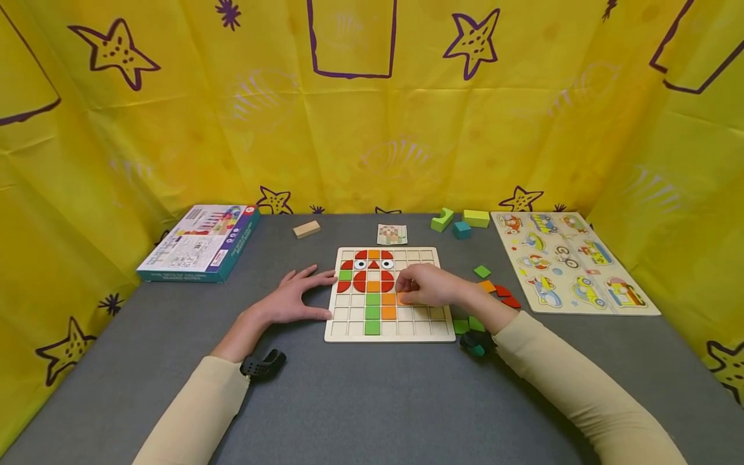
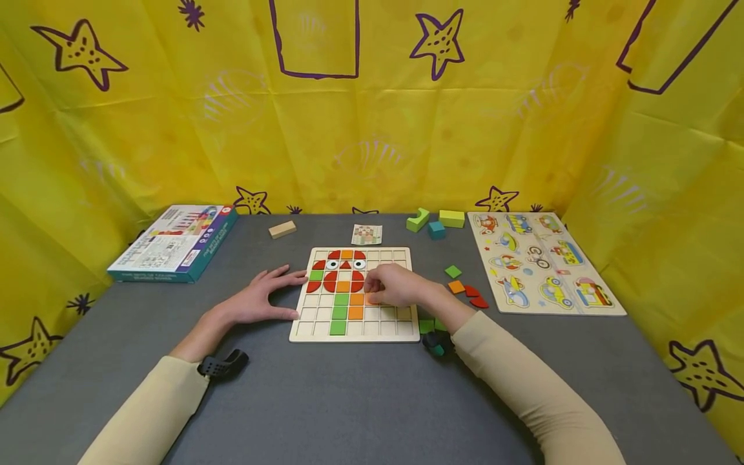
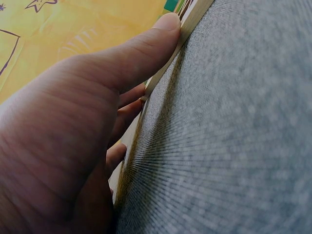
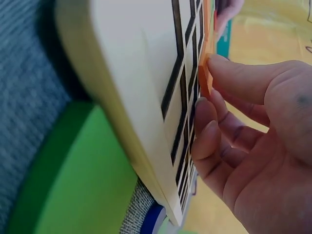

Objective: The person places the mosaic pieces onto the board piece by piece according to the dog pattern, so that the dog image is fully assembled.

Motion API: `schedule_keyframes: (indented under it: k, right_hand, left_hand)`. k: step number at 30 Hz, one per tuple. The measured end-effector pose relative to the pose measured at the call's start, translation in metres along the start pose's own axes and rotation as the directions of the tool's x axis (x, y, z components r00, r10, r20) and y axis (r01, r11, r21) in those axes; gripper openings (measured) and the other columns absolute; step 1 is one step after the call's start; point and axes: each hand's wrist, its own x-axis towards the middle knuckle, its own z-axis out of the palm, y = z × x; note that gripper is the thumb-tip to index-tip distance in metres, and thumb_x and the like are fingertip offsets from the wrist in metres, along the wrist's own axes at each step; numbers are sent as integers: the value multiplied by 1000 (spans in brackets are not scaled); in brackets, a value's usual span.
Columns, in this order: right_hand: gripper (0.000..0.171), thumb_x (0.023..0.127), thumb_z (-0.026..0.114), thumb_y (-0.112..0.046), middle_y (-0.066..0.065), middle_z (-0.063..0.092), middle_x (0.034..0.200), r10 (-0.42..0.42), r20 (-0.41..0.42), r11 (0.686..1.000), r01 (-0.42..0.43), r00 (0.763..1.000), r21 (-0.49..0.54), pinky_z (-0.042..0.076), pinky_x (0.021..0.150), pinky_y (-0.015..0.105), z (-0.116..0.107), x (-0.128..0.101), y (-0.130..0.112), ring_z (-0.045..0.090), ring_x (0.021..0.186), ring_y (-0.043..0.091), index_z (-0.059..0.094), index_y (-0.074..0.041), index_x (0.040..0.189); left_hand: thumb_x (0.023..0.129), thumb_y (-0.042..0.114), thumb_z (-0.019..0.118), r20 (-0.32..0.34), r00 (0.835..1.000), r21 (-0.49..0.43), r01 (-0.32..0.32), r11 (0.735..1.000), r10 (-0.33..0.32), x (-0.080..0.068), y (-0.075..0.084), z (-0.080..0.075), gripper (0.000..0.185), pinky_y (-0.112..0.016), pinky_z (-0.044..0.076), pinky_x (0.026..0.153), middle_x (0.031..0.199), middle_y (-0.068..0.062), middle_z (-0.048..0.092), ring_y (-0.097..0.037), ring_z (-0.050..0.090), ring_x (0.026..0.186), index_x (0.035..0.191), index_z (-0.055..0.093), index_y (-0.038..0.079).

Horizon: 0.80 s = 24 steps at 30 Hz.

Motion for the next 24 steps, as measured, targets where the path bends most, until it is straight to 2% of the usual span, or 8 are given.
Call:
schedule_keyframes:
  k: [6,12,21,24]
  right_hand:
    - [15,93,75,-12,-2,60,86,17,-20,1000,-17,1000,22,48,75,31,-5,-6,7,55,82,17,70,-8,106]
    - [21,94,73,-12,0,65,96,18,-61,1000,-16,998,26,50,79,35,-23,-23,18,59,89,19,68,-4,113]
    - [29,94,73,-12,6,68,108,116,-115,993,-112,986,43,53,88,42,-46,-57,48,62,99,23,65,-2,120]
    - [29,94,74,-13,7,68,109,150,-130,988,-145,980,49,52,87,42,-49,-70,58,62,100,24,66,-3,120]
  left_hand:
    - [83,53,78,3,1000,1,8,1000,-8,1,0,2,81,-64,-2,116,161,-1,36,-39,12,151,151,51,18]
    - [83,54,78,3,1000,1,12,1000,-12,1,-1,3,82,-64,-2,116,161,-2,36,-39,12,151,151,50,18]
    - [83,52,79,-1,1000,3,11,1000,-11,-1,2,0,81,-64,-2,116,161,-2,36,-39,12,151,151,51,18]
    - [84,52,79,-2,1000,4,8,1000,-8,-1,2,0,80,-64,-2,116,161,-3,36,-39,13,151,150,51,17]
